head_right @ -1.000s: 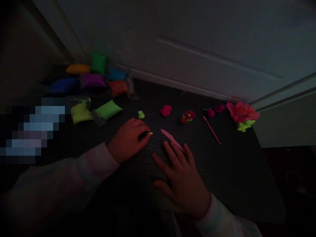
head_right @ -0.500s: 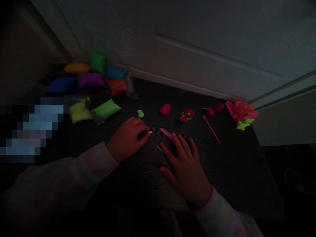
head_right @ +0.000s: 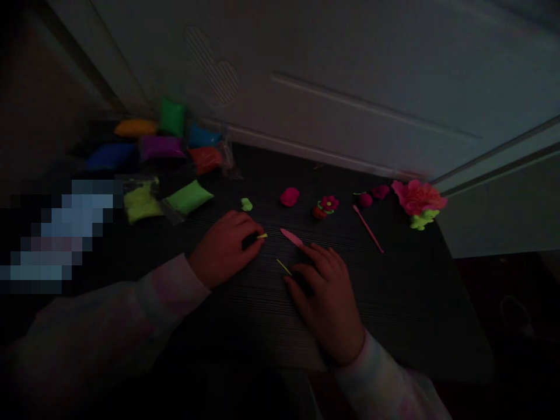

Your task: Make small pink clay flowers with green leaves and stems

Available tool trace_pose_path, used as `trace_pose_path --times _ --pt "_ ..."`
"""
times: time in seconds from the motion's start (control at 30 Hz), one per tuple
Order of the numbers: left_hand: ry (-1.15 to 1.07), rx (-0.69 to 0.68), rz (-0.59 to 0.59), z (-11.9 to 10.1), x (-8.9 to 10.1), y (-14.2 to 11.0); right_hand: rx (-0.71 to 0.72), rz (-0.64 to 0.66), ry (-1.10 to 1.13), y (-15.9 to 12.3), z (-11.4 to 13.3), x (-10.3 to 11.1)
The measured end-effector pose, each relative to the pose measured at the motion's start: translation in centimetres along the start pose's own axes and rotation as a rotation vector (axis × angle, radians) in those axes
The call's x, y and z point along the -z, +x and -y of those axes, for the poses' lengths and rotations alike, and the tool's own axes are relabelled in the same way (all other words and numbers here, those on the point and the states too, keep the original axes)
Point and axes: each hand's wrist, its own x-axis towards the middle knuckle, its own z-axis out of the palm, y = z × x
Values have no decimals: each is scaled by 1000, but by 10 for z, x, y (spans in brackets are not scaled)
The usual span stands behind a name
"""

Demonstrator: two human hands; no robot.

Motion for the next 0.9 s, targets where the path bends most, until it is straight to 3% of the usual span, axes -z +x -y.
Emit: trace_pose_path --times 0.33,0.5,0.67,0.9 --pt "-49 21 -80 0 0 -1 -78 -28 103 4 1 0" --pt "-81 25 -156 -6 5 4 -325 -109 357 1 -9 8" --pt "-119 -58 -140 -24 6 33 -552 -206 624 -4 -21 16" --pt "-63 -101 -25 -38 -19 81 -688 -293 903 -5 -24 23"
